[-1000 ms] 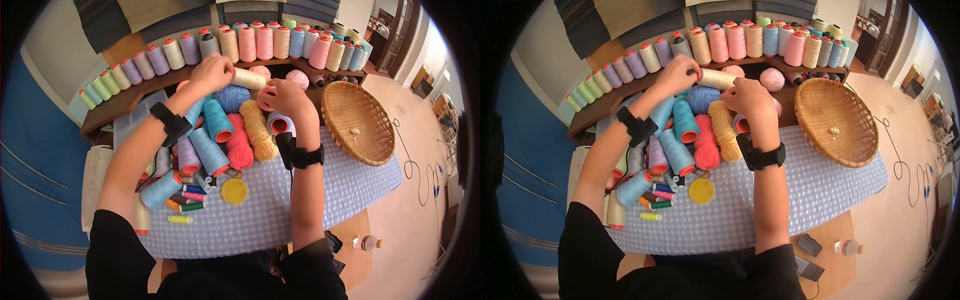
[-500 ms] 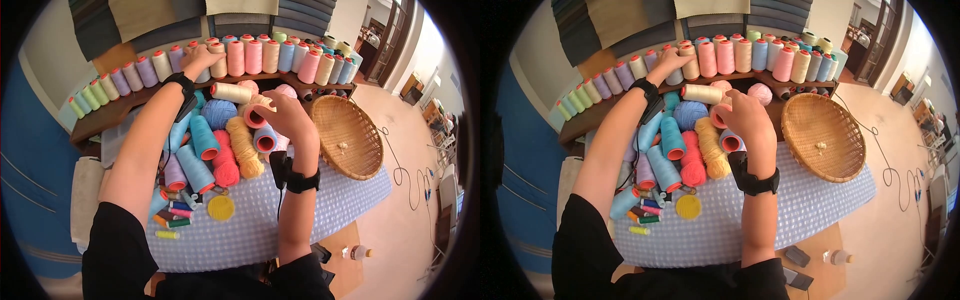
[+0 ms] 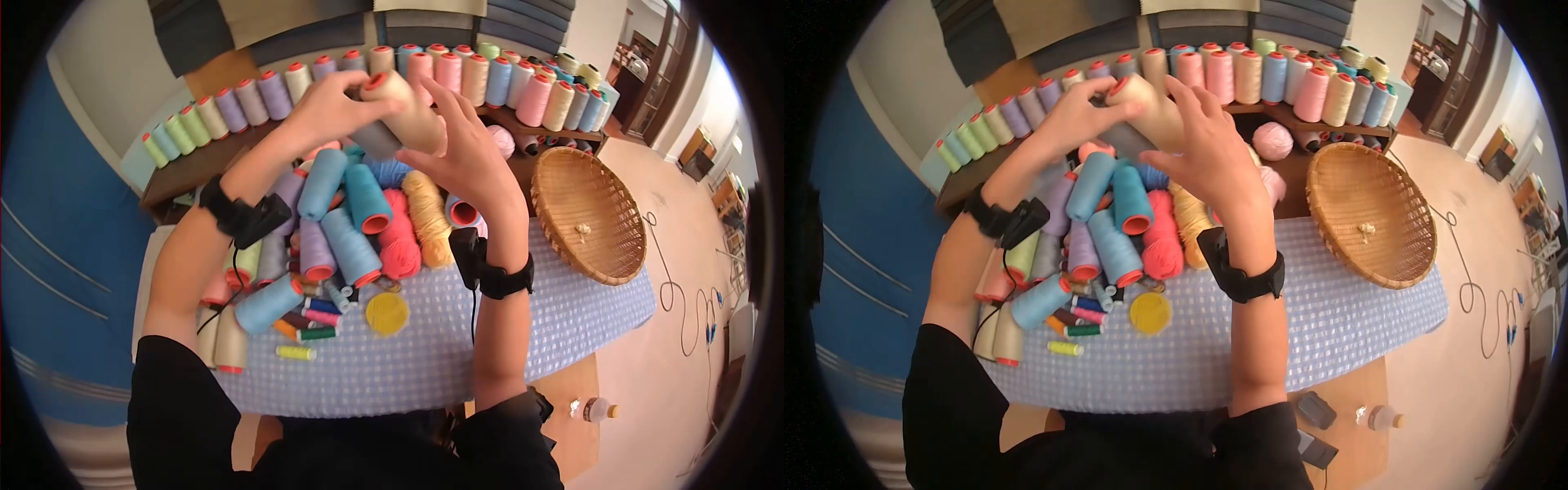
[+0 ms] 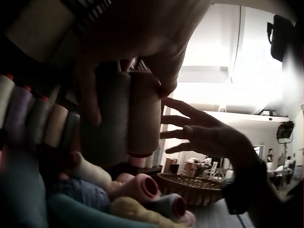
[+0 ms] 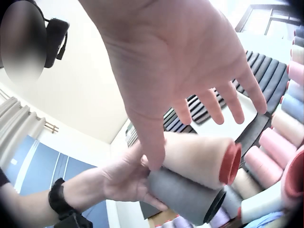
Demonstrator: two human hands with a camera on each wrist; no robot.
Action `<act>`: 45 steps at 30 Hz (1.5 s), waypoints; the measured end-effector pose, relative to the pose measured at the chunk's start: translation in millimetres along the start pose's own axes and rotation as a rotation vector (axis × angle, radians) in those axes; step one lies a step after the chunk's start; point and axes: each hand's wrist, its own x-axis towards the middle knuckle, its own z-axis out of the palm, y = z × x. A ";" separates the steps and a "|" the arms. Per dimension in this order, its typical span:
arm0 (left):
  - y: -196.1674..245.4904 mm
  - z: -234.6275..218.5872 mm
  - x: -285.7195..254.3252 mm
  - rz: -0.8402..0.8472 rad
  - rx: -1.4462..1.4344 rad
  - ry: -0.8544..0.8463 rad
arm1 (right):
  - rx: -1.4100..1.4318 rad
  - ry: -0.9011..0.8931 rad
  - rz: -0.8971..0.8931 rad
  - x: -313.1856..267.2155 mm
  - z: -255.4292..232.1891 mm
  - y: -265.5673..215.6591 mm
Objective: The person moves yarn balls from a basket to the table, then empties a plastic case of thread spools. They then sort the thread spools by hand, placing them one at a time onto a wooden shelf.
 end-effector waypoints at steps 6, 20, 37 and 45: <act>11.2 -18.1 -94.2 -0.172 -0.340 -0.227 | 0.000 -0.373 0.125 -12.9 -18.4 -49.3; -98.7 -47.0 -168.0 0.022 0.306 -0.048 | -0.285 -0.715 0.202 -145.4 -14.6 -42.6; -203.1 -176.4 -116.7 -0.427 0.593 0.473 | -0.170 -0.461 0.248 -165.4 -50.9 -71.4; -322.2 -292.1 -84.3 -0.736 0.596 0.712 | -0.354 -0.265 0.311 -155.3 -57.4 -55.5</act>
